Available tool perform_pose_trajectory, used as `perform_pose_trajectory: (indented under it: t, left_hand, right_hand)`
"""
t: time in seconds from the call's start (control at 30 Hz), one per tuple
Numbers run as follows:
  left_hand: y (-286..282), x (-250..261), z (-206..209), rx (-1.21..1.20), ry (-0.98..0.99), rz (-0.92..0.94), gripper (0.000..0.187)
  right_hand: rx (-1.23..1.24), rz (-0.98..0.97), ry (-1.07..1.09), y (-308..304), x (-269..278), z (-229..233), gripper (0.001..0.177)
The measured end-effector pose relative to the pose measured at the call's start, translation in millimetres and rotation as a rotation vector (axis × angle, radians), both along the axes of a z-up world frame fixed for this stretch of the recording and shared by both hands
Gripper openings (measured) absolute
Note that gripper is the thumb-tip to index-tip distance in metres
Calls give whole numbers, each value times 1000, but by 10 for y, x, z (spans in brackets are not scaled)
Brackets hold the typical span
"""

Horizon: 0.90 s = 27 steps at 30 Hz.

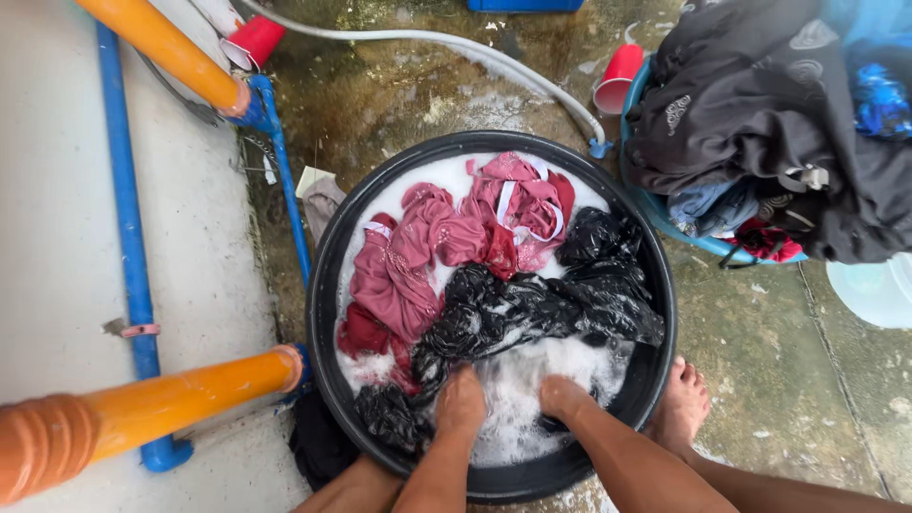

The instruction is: The person washes clothes by dispensing detergent powder from a packet and scrubbing the garments in a basin of water by hand.

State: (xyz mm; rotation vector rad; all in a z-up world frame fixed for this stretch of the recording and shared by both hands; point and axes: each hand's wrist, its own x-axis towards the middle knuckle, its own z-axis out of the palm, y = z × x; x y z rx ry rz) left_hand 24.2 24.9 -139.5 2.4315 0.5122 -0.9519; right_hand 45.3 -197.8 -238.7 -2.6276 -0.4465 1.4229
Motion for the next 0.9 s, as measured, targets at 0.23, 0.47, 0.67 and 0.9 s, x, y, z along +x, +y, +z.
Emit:
perform_pose_trajectory:
  t: [0.23,0.47,0.67,0.9]
  left_hand:
    - [-104,-497,808,-22,-47,173,52]
    - [-172,-567,1654,83,-344,28,40]
    - [-131,-399,2317,-148,-652,227,37]
    - [66,-523,2596,-832,-505,-12,69]
  right_hand:
    - [271,-109,-461,-224,-139,678,35]
    - [341,-384,-491,-363,57,1734,39]
    - [709,-1059,-222,-375,99,2698,41]
    - [1340,-1544,59,-140,73,4089,31]
